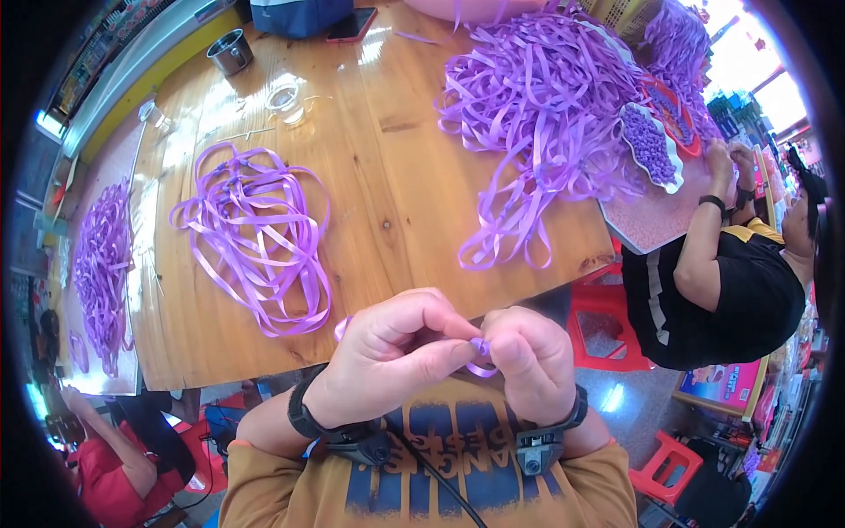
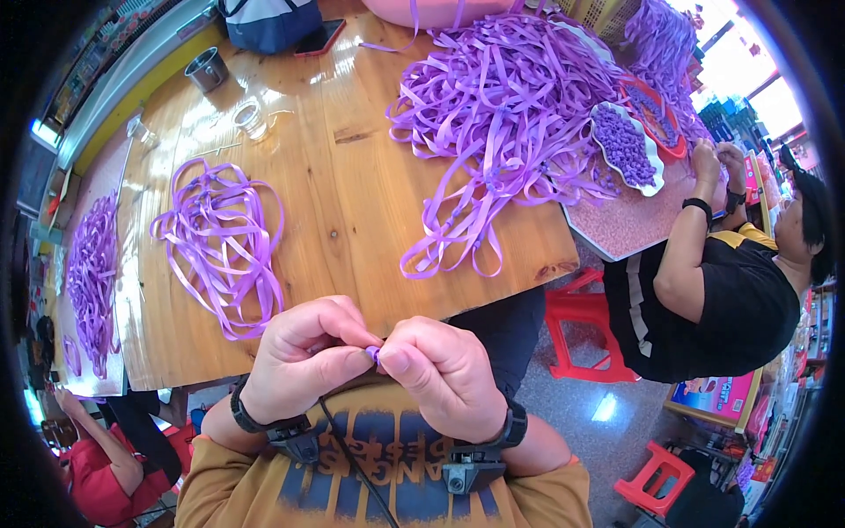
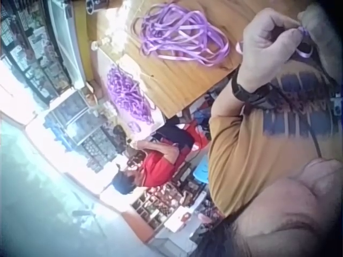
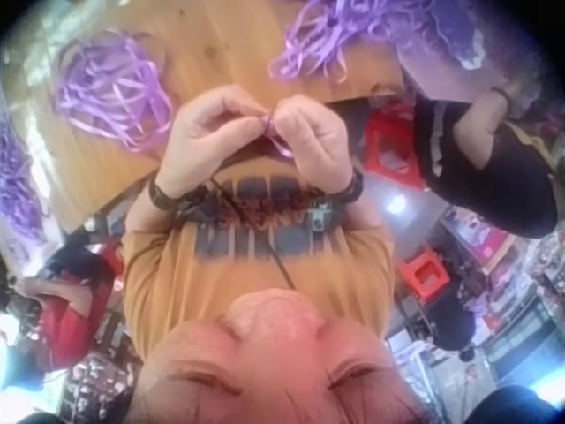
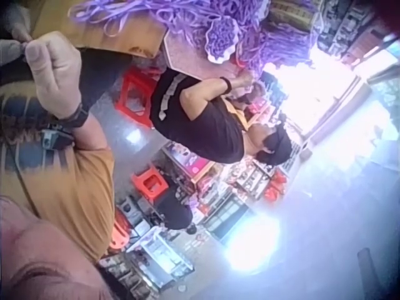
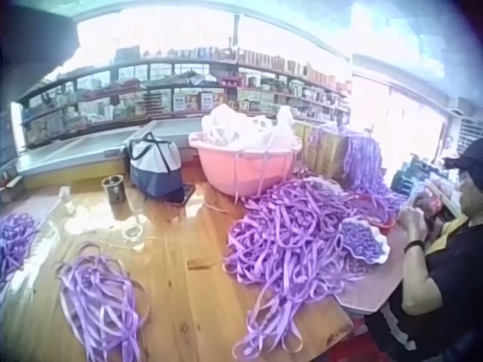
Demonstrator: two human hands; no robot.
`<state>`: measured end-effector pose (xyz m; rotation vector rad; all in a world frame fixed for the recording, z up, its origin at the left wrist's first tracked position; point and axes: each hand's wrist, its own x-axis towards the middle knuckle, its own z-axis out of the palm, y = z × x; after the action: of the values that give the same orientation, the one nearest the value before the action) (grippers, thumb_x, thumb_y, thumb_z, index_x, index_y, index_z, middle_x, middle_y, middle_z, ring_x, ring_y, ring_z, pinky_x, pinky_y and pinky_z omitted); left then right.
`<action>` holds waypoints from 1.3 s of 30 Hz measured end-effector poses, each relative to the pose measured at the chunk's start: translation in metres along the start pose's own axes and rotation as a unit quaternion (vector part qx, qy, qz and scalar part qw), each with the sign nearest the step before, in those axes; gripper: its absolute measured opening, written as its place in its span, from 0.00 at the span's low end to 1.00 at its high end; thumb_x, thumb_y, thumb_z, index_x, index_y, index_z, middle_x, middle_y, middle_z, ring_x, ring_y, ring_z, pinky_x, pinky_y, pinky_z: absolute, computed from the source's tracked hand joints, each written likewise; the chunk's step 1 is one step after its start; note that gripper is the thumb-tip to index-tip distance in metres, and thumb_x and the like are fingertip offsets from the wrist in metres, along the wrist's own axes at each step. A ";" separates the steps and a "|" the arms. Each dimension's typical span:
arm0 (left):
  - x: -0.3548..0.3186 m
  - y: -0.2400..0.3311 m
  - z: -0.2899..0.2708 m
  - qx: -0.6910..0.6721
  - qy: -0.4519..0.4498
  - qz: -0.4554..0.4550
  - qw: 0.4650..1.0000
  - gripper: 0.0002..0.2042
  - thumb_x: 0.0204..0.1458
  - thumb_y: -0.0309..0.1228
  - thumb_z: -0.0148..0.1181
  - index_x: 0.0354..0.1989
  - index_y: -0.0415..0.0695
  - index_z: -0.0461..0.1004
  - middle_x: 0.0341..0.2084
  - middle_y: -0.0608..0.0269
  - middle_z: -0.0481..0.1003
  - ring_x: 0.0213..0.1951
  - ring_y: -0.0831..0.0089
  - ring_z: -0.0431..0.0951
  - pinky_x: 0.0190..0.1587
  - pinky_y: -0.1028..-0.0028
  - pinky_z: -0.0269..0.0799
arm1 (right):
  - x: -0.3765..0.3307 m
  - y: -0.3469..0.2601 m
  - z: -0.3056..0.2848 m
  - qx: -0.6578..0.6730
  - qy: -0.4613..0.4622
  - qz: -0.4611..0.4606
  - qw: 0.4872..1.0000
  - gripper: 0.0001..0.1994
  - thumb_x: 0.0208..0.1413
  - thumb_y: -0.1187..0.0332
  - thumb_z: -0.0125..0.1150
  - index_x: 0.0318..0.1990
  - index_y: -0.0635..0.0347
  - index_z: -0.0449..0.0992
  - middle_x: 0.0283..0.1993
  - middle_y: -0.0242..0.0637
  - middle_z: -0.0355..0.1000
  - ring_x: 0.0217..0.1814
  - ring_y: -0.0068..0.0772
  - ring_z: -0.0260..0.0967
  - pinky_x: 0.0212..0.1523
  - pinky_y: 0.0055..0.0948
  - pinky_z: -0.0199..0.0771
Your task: A worker is sitting at a wooden table, manually sorting and organizing long purple ribbons in a factory setting.
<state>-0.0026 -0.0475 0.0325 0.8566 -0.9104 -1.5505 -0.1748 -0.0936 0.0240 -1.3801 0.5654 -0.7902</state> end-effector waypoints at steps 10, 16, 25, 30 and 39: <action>-0.005 0.004 0.000 0.245 0.001 0.124 0.962 0.05 0.44 0.20 0.60 0.30 0.37 0.73 0.21 0.64 0.69 0.22 0.79 0.67 0.23 0.81 0.59 | 0.004 -0.010 0.001 -0.183 -0.005 -0.079 0.980 0.15 0.57 0.63 0.50 0.22 0.63 0.67 0.18 0.34 0.60 0.18 0.28 0.57 0.20 0.25 0.54; -0.006 -0.001 0.001 0.275 0.004 0.146 0.950 0.05 0.44 0.20 0.60 0.30 0.38 0.73 0.20 0.63 0.69 0.21 0.78 0.67 0.22 0.80 0.59 | 0.002 -0.007 0.002 -0.195 0.002 -0.088 0.977 0.15 0.57 0.64 0.50 0.22 0.64 0.66 0.18 0.36 0.60 0.18 0.32 0.57 0.20 0.27 0.54; -0.005 -0.010 0.003 0.310 0.014 0.204 0.929 0.06 0.44 0.19 0.59 0.31 0.38 0.72 0.18 0.64 0.69 0.18 0.77 0.66 0.19 0.79 0.57 | 0.002 -0.005 0.005 -0.203 0.017 -0.103 0.974 0.16 0.59 0.63 0.47 0.22 0.65 0.65 0.18 0.37 0.59 0.18 0.32 0.57 0.20 0.27 0.55; -0.004 -0.005 0.003 0.272 -0.008 0.182 0.945 0.04 0.47 0.20 0.57 0.32 0.37 0.71 0.18 0.65 0.69 0.19 0.80 0.66 0.21 0.80 0.57 | 0.000 -0.006 0.004 -0.154 0.010 -0.065 0.986 0.17 0.60 0.62 0.45 0.22 0.64 0.65 0.19 0.34 0.61 0.19 0.26 0.57 0.20 0.24 0.55; -0.011 0.002 0.007 0.228 -0.002 0.112 0.967 0.04 0.48 0.19 0.56 0.32 0.37 0.70 0.22 0.66 0.69 0.22 0.82 0.64 0.25 0.82 0.58 | 0.000 -0.013 0.010 -0.140 0.030 -0.042 0.989 0.13 0.58 0.67 0.50 0.25 0.65 0.69 0.19 0.37 0.62 0.19 0.33 0.59 0.21 0.27 0.58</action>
<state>-0.0059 -0.0364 0.0378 1.0292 -1.3486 -1.1623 -0.1695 -0.0876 0.0379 -1.6507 0.6900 -0.8452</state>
